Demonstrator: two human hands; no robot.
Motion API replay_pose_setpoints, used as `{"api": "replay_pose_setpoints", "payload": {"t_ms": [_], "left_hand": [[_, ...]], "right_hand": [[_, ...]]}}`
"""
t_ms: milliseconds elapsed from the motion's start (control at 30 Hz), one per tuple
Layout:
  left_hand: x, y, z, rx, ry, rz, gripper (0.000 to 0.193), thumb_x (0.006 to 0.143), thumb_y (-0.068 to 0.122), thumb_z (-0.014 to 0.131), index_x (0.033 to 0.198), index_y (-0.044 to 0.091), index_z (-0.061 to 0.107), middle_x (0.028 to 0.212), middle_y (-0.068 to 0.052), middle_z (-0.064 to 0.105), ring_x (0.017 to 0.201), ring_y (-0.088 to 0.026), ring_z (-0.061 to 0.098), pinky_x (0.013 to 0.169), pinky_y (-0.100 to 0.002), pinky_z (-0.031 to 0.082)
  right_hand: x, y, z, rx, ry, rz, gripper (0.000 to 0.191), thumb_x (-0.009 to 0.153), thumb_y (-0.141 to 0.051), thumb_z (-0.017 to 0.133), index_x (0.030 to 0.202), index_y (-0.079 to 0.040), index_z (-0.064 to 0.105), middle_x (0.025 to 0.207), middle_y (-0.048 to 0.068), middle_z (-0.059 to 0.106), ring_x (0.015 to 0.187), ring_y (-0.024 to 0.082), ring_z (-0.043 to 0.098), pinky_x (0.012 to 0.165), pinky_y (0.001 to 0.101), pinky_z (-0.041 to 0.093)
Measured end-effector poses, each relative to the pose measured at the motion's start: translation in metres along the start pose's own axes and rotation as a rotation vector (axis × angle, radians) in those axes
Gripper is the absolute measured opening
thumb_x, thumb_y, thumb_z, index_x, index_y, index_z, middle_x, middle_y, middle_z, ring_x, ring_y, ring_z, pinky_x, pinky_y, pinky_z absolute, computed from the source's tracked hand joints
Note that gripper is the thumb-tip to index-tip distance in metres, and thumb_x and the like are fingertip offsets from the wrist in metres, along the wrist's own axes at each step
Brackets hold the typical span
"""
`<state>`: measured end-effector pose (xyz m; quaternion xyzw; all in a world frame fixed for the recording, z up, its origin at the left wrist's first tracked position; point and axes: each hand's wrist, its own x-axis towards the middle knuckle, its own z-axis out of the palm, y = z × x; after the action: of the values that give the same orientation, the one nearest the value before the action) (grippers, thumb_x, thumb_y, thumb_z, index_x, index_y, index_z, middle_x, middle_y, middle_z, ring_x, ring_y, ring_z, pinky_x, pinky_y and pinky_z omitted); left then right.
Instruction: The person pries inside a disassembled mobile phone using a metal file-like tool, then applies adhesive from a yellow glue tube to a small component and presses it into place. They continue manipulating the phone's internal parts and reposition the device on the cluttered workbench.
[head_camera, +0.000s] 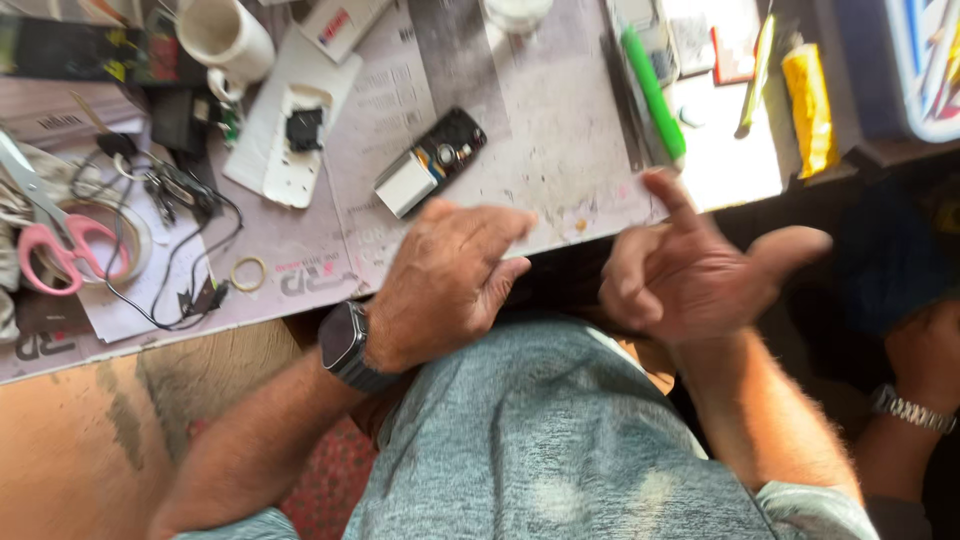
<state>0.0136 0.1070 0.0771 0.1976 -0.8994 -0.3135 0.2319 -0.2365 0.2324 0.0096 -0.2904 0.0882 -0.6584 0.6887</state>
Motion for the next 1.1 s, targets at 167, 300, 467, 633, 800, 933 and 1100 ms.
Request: {"api": "replay_pose_setpoints", "payload": {"t_ms": [167, 300, 467, 633, 800, 933, 1100], "left_hand": [[0.008, 0.003, 0.011, -0.392, 0.223, -0.05, 0.009, 0.098, 0.013, 0.073, 0.104, 0.007, 0.072, 0.093, -0.006, 0.076, 0.084, -0.021, 0.074, 0.082, -0.035, 0.053], [0.017, 0.001, 0.024, -0.478, 0.314, -0.133, 0.006, 0.091, 0.013, 0.079, 0.091, 0.008, 0.076, 0.079, -0.003, 0.073, 0.07, -0.014, 0.066, 0.066, -0.029, 0.053], [0.032, -0.003, 0.029, -0.693, 0.37, -0.349, 0.028, 0.081, 0.015, 0.088, 0.083, 0.003, 0.063, 0.07, 0.002, 0.055, 0.064, -0.007, 0.047, 0.056, -0.025, 0.042], [0.027, -0.022, 0.011, -0.66, 0.469, -0.181, 0.012, 0.095, 0.013, 0.074, 0.099, 0.003, 0.068, 0.083, 0.002, 0.066, 0.076, -0.003, 0.056, 0.068, -0.02, 0.049], [0.015, -0.063, -0.017, -0.492, 0.567, -0.148, 0.014, 0.095, 0.01, 0.08, 0.086, 0.005, 0.071, 0.071, 0.002, 0.065, 0.062, -0.004, 0.054, 0.054, -0.022, 0.043], [0.019, -0.083, -0.025, -0.325, 0.559, -0.19, 0.026, 0.09, 0.012, 0.086, 0.075, 0.006, 0.065, 0.067, 0.001, 0.061, 0.057, -0.005, 0.049, 0.049, -0.024, 0.039], [0.023, -0.089, -0.026, -0.202, 0.457, -0.107, 0.022, 0.088, 0.014, 0.087, 0.079, 0.007, 0.068, 0.072, 0.0, 0.063, 0.07, -0.015, 0.051, 0.07, -0.033, 0.045]], "right_hand": [[0.022, 0.023, 0.01, 0.289, -0.103, 0.121, 0.124, 0.075, -0.098, 0.025, 0.169, -0.015, 0.023, 0.085, 0.019, 0.073, 0.05, 0.012, 0.054, 0.045, 0.0262, 0.048], [0.033, 0.029, 0.017, 0.315, -0.128, 0.151, 0.125, 0.073, -0.099, 0.024, 0.169, -0.017, 0.016, 0.086, 0.021, 0.072, 0.046, 0.011, 0.05, 0.043, 0.0263, 0.047], [0.043, 0.03, 0.019, 0.229, -0.165, 0.162, 0.127, 0.072, -0.098, 0.024, 0.171, -0.018, 0.015, 0.087, 0.021, 0.073, 0.051, 0.013, 0.052, 0.048, 0.0273, 0.048], [0.049, 0.021, 0.014, -0.019, -0.102, 0.145, 0.124, 0.078, -0.094, 0.027, 0.171, -0.012, 0.015, 0.099, 0.025, 0.073, 0.059, 0.013, 0.06, 0.053, 0.0265, 0.053], [0.064, 0.0, 0.009, -0.534, 0.007, 0.156, 0.099, 0.094, -0.058, 0.07, 0.16, -0.004, 0.02, 0.107, 0.025, 0.068, 0.067, 0.015, 0.064, 0.06, 0.0272, 0.056], [0.087, -0.008, 0.017, -1.089, 0.046, 0.16, 0.085, 0.094, -0.03, 0.078, 0.161, -0.002, 0.034, 0.113, 0.019, 0.071, 0.076, 0.008, 0.06, 0.066, 0.0205, 0.055], [0.117, -0.007, 0.033, -1.53, 0.131, 0.263, 0.079, 0.082, -0.017, 0.083, 0.151, -0.002, 0.046, 0.111, 0.011, 0.075, 0.079, 0.009, 0.064, 0.063, 0.0231, 0.056]]}}
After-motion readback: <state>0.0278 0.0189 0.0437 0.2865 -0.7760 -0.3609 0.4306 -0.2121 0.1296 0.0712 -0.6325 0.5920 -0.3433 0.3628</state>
